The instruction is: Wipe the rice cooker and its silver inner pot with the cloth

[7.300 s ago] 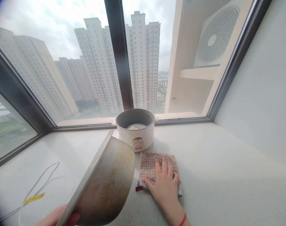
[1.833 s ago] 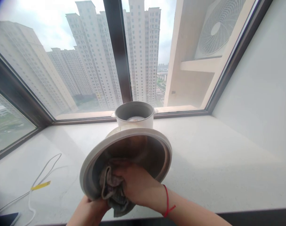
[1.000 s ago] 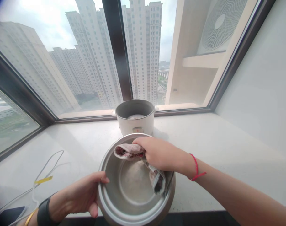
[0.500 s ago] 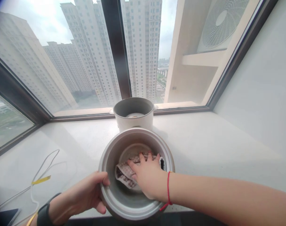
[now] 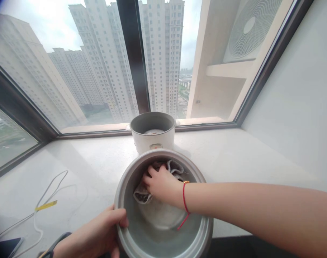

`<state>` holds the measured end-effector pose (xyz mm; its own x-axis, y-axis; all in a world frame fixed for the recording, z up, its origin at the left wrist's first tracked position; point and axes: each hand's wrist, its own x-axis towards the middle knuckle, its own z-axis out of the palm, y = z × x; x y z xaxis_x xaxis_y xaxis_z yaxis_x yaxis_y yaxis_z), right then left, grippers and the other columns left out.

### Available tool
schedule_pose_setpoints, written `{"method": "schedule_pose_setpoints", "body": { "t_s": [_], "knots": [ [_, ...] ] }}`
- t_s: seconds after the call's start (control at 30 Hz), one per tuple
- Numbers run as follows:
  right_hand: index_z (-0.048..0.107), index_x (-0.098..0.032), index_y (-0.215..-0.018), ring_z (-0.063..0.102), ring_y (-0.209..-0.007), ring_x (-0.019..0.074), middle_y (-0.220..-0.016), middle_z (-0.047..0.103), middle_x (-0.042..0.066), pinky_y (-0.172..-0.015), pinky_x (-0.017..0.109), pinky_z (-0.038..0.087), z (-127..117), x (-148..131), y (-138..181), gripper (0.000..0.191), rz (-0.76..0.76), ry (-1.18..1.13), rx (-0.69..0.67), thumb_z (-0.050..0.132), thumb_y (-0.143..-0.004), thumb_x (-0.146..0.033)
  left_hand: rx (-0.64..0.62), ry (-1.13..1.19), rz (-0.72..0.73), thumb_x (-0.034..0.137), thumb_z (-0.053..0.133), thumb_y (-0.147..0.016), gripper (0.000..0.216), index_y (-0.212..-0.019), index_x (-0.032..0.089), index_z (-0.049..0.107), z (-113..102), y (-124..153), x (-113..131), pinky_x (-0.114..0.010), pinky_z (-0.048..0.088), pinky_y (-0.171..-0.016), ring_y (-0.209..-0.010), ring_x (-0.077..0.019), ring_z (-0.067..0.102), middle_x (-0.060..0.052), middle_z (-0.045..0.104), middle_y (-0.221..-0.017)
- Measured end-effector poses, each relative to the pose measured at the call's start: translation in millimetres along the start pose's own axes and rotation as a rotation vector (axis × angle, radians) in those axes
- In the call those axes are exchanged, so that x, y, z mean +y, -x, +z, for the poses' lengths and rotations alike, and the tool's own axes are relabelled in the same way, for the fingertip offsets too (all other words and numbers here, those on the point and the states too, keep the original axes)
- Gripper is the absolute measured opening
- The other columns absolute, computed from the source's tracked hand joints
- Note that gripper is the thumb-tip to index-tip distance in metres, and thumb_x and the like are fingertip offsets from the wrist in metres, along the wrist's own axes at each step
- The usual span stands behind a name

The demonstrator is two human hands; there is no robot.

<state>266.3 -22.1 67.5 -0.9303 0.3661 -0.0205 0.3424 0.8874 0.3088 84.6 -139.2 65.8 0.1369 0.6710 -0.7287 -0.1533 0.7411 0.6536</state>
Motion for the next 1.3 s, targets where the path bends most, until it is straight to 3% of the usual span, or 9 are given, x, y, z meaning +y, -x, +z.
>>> {"method": "schedule_pose_setpoints", "body": {
  "t_s": [0.1, 0.17, 0.33, 0.4, 0.57, 0.77, 1.03, 1.2, 1.3],
  "knots": [
    [0.076, -0.015, -0.114, 0.059, -0.107, 0.0361, -0.121, 0.068, 0.018, -0.064, 0.043, 0.053, -23, 0, 4, 0.029, 0.189, 0.093, -0.132, 0.056, -0.093, -0.013, 0.005, 0.047, 0.019, 0.024, 0.06, -0.068, 0.021, -0.084, 0.021, 0.046, 0, 5, 3, -0.021, 0.046, -0.034, -0.043, -0.0147, 0.057, 0.003, 0.058, -0.055],
    [0.078, -0.013, -0.105, 0.06, -0.101, 0.0347, -0.112, 0.07, 0.018, -0.062, 0.04, 0.051, -42, 0, 12, 0.025, 0.222, 0.142, -0.111, 0.057, -0.091, -0.011, 0.022, 0.079, 0.043, 0.024, 0.061, -0.068, 0.021, -0.083, 0.02, 0.047, -1, 9, 6, -0.021, 0.047, -0.035, -0.042, -0.0143, 0.056, 0.003, 0.058, -0.055],
    [0.065, -0.019, -0.136, 0.055, -0.122, 0.0327, -0.141, 0.062, 0.015, -0.083, 0.047, 0.051, -75, 8, 28, 0.041, 0.081, 0.131, 0.37, 0.041, -0.103, -0.014, -0.011, 0.099, 0.044, 0.025, 0.065, -0.066, 0.022, -0.082, 0.02, 0.05, 0, 15, 13, -0.023, 0.049, -0.037, -0.041, -0.0149, 0.056, 0.001, 0.06, -0.054],
    [0.062, -0.026, -0.14, 0.05, -0.131, 0.033, -0.15, 0.055, 0.009, -0.094, 0.051, 0.047, -77, 18, 26, 0.043, 0.053, 0.098, 0.425, 0.041, -0.104, -0.015, -0.018, 0.093, 0.041, 0.023, 0.065, -0.065, 0.023, -0.083, 0.019, 0.051, 2, 14, 14, -0.024, 0.049, -0.037, -0.041, -0.0152, 0.056, 0.001, 0.061, -0.054],
    [0.074, -0.019, -0.12, 0.052, -0.127, 0.0434, -0.155, 0.05, 0.012, -0.094, 0.063, 0.048, -71, 40, 23, 0.035, 0.239, 0.165, 0.24, 0.046, -0.1, -0.014, 0.04, 0.129, 0.067, 0.025, 0.061, -0.066, 0.018, -0.08, 0.017, 0.052, -2, 12, 9, -0.023, 0.049, -0.038, -0.041, -0.016, 0.059, -0.004, 0.064, -0.055],
    [0.078, -0.021, -0.11, 0.06, -0.106, 0.0363, -0.151, 0.052, 0.016, -0.072, 0.043, 0.059, -60, 20, 53, 0.035, 0.55, 0.002, 0.115, 0.055, -0.088, -0.006, 0.227, 0.192, 0.276, 0.023, 0.072, -0.073, 0.021, -0.079, 0.017, 0.053, -18, 14, 6, -0.028, 0.058, -0.05, -0.058, -0.0204, 0.07, -0.004, 0.07, -0.064],
    [0.069, -0.026, -0.13, 0.053, -0.123, 0.0315, -0.144, 0.05, 0.016, -0.098, 0.048, 0.057, -5, -59, 89, 0.058, 0.566, -0.34, 0.617, 0.044, -0.086, 0.002, 0.19, 0.245, 0.291, 0.024, 0.08, -0.067, 0.024, -0.08, 0.013, 0.063, -19, 14, 6, -0.03, 0.06, -0.057, -0.066, -0.0227, 0.073, -0.009, 0.075, -0.072],
    [0.064, -0.028, -0.133, 0.045, -0.141, 0.0304, -0.155, 0.039, 0.012, -0.111, 0.048, 0.049, 29, -91, 88, 0.046, 0.815, -0.734, 0.877, 0.043, -0.096, -0.01, 0.183, 0.296, 0.256, 0.025, 0.081, -0.064, 0.026, -0.082, 0.013, 0.065, -13, 11, 0, -0.027, 0.058, -0.056, -0.063, -0.0193, 0.069, -0.007, 0.074, -0.071],
    [0.06, -0.027, -0.134, 0.055, -0.135, 0.0293, -0.148, 0.052, 0.013, -0.106, 0.044, 0.053, 42, -84, 85, 0.036, 0.986, -1.108, 1.083, 0.048, -0.101, -0.027, 0.18, 0.304, 0.23, 0.023, 0.076, -0.067, 0.02, -0.078, 0.015, 0.062, -4, 12, -7, -0.026, 0.056, -0.053, -0.062, -0.0198, 0.069, -0.007, 0.073, -0.07]
  ]
}}
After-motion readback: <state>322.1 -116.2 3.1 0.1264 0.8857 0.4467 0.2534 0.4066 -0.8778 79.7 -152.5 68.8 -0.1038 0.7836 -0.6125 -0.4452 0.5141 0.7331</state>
